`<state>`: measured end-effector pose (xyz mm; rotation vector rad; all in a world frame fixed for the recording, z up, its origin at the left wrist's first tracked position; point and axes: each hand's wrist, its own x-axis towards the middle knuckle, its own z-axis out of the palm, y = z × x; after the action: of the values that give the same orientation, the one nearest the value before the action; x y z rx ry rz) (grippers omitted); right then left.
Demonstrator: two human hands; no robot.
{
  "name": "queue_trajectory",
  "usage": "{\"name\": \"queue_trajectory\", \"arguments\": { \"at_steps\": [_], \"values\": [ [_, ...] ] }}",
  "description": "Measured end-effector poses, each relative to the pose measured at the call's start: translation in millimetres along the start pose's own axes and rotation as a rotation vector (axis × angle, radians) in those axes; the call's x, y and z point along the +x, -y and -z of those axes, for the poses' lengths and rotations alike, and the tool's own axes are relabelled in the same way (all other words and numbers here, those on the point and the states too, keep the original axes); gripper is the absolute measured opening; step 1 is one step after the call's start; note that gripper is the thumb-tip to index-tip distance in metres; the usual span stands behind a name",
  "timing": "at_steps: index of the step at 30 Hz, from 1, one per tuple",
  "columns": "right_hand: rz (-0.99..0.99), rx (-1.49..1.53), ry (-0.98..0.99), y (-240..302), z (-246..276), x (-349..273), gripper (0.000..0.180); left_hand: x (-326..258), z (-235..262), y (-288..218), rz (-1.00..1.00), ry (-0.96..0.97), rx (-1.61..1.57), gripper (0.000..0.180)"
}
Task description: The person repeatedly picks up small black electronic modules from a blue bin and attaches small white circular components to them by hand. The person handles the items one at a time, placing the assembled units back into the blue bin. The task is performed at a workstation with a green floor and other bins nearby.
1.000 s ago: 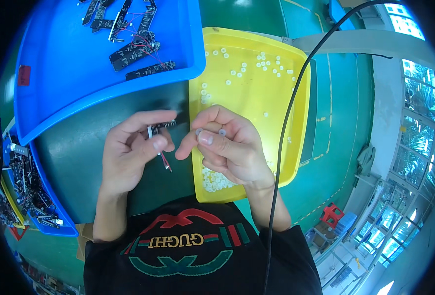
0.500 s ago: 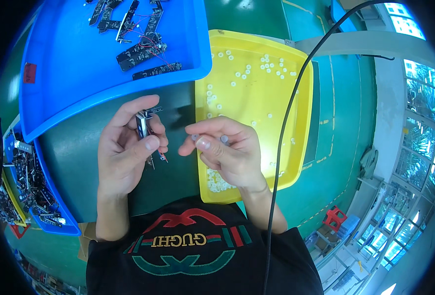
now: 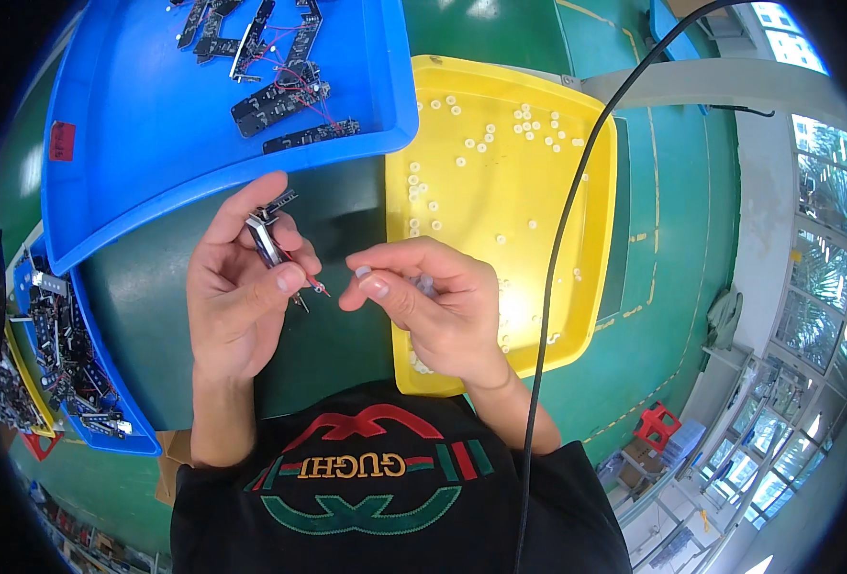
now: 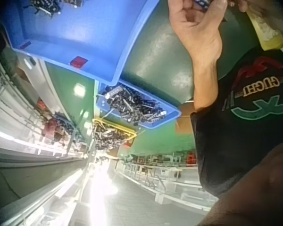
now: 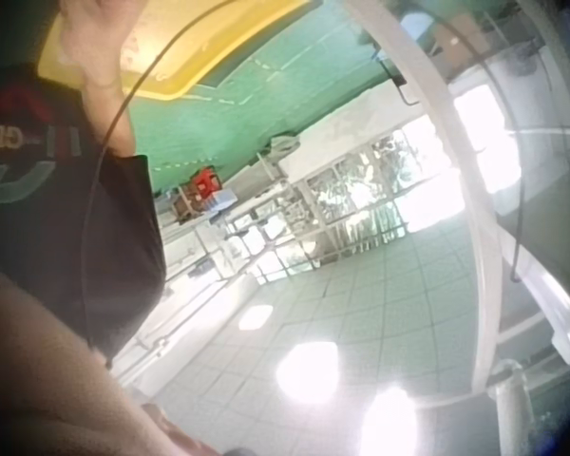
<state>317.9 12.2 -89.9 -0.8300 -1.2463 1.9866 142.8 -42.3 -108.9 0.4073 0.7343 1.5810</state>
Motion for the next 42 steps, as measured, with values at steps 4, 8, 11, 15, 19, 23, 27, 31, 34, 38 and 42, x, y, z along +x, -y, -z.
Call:
{"name": "queue_trajectory", "arguments": {
  "at_steps": [4, 8, 11, 15, 19, 23, 27, 31, 34, 38, 42],
  "values": [
    [0.000, -0.063, -0.090, -4.1, -9.4, -1.6, 0.018, 1.4, -4.7, 3.1, -0.058, 0.001, -0.038, 0.066],
    [0.087, -0.115, -0.103, -5.5, -16.9, -0.8, 0.019, 1.5, -5.5, 6.4, -0.084, -0.006, -0.063, 0.067],
    [0.192, -0.171, -0.077, -7.7, -18.0, 1.4, 0.018, 1.3, -8.4, 7.7, -0.065, 0.000, -0.105, 0.067],
    [0.276, -0.195, -0.077, -8.3, -19.2, 2.4, 0.017, 1.3, -7.2, 10.4, -0.090, 0.050, -0.165, 0.069],
    [0.326, -0.217, -0.061, -10.7, -18.8, 1.9, 0.017, 1.1, -9.0, 14.0, -0.100, 0.081, -0.255, 0.071],
    [0.389, -0.214, -0.050, -15.1, -19.4, 2.1, 0.019, 0.2, -8.8, 18.6, -0.064, 0.095, -0.326, 0.072],
    [0.422, -0.251, -0.065, -12.1, -21.3, 2.8, 0.020, -1.0, -9.8, 17.9, -0.003, 0.106, -0.455, 0.071],
    [0.470, -0.332, -0.091, -15.2, -22.4, 1.4, 0.019, -2.0, -10.6, 19.0, 0.015, 0.104, -0.463, 0.070],
    [0.490, -0.354, -0.097, -15.4, -23.3, 1.7, 0.020, -1.6, -10.4, 18.5, 0.021, 0.106, -0.434, 0.070],
    [0.535, -0.366, -0.094, -17.1, -24.3, 0.8, 0.021, -2.0, -8.7, 15.3, 0.014, 0.135, -0.383, 0.070],
    [0.637, -0.467, -0.085, -16.7, -24.5, 1.3, 0.023, -2.4, -10.4, 11.8, 0.025, 0.127, -0.352, 0.068]
  ]
}}
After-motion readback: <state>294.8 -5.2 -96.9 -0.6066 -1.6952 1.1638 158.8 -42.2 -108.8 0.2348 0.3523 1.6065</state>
